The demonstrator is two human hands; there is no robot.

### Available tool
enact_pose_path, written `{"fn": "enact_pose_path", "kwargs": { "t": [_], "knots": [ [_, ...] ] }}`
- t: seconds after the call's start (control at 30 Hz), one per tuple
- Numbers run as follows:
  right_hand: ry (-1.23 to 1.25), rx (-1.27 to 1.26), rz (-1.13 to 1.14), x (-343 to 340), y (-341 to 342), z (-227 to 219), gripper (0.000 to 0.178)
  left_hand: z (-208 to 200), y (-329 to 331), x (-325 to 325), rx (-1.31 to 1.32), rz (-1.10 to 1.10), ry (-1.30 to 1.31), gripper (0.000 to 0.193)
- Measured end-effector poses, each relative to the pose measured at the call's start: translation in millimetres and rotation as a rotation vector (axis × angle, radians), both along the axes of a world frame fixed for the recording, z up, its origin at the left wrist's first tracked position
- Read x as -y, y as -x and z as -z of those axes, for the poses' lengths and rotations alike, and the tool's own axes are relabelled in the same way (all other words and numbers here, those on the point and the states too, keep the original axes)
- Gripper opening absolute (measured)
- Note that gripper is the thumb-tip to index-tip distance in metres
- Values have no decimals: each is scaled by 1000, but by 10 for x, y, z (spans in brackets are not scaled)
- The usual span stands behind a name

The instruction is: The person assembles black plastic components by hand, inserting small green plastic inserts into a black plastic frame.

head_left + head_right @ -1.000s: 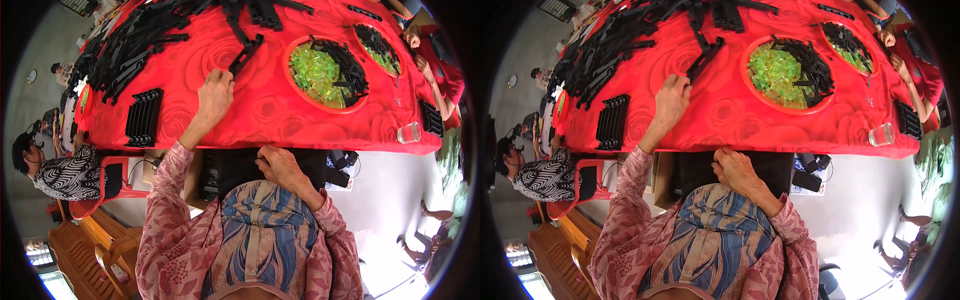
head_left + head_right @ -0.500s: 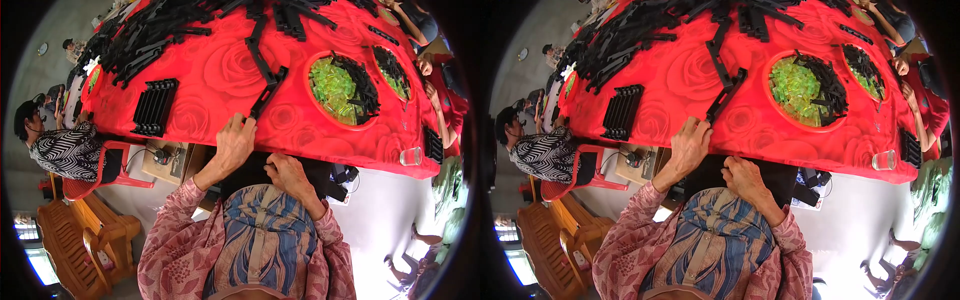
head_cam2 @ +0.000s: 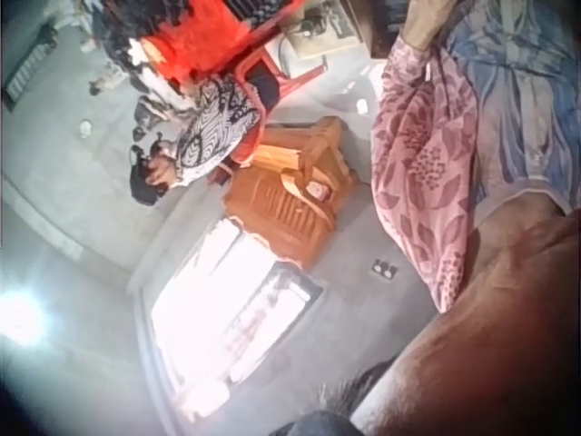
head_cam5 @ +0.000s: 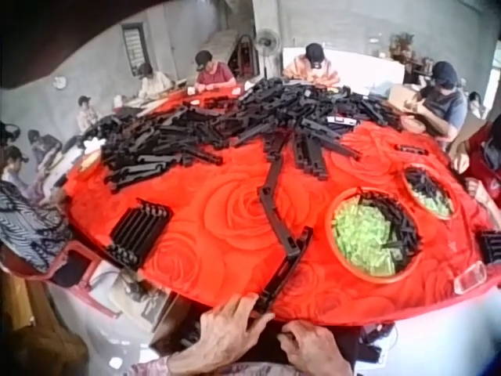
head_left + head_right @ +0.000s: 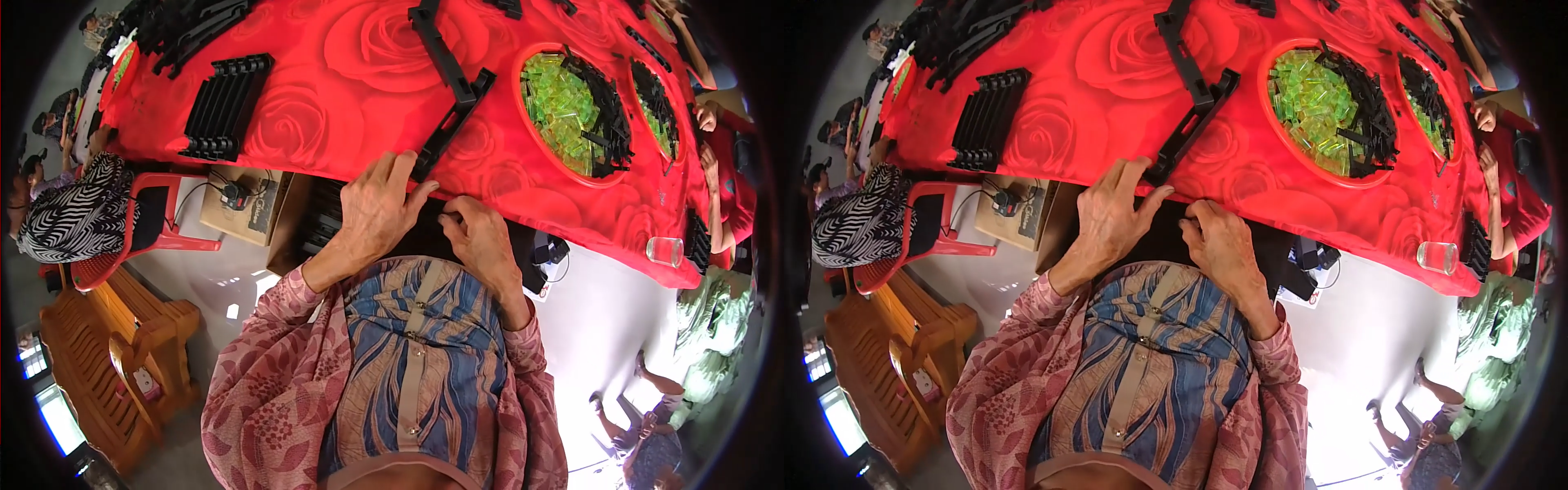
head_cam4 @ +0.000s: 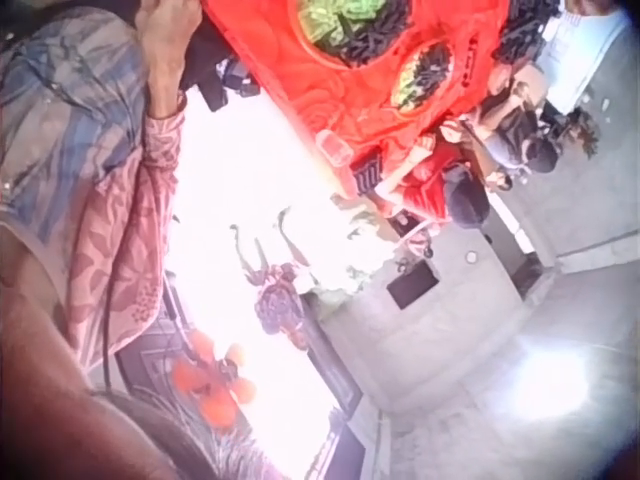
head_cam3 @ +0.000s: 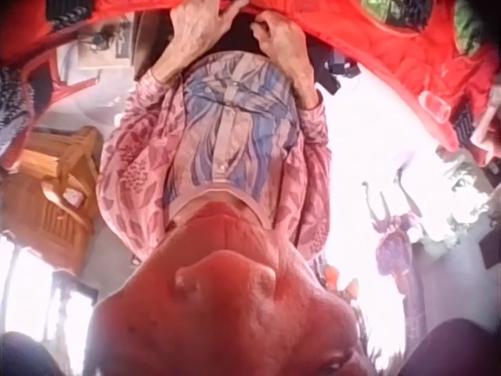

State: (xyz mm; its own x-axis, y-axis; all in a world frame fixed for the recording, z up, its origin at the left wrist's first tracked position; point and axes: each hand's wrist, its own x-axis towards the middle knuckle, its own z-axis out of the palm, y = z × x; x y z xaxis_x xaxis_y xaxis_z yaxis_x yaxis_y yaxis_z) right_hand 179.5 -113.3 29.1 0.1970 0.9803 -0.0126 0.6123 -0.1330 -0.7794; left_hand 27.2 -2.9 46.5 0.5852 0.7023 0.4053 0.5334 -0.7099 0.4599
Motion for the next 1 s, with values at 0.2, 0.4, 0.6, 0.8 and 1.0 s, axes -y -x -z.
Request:
{"fn": "enact_pose_path", "kwargs": {
  "t": [0.2,0.4,0.6,0.8,1.0],
  "knots": [
    [-75,12,20,-28,17,-1,18,-279,-208,-330,47,135,-85,33],
    [-347,109,28,-172,204,-80,44,-295,-624,-833,-39,388,-265,47],
    [-336,336,-15,-378,258,-31,50,-164,-810,-1047,-176,474,-239,45],
    [-423,348,25,-452,219,29,37,-254,-728,-1047,-118,552,-206,42],
    [-333,329,20,-485,207,-25,31,-339,-559,-1003,82,392,11,36]
  ]
}}
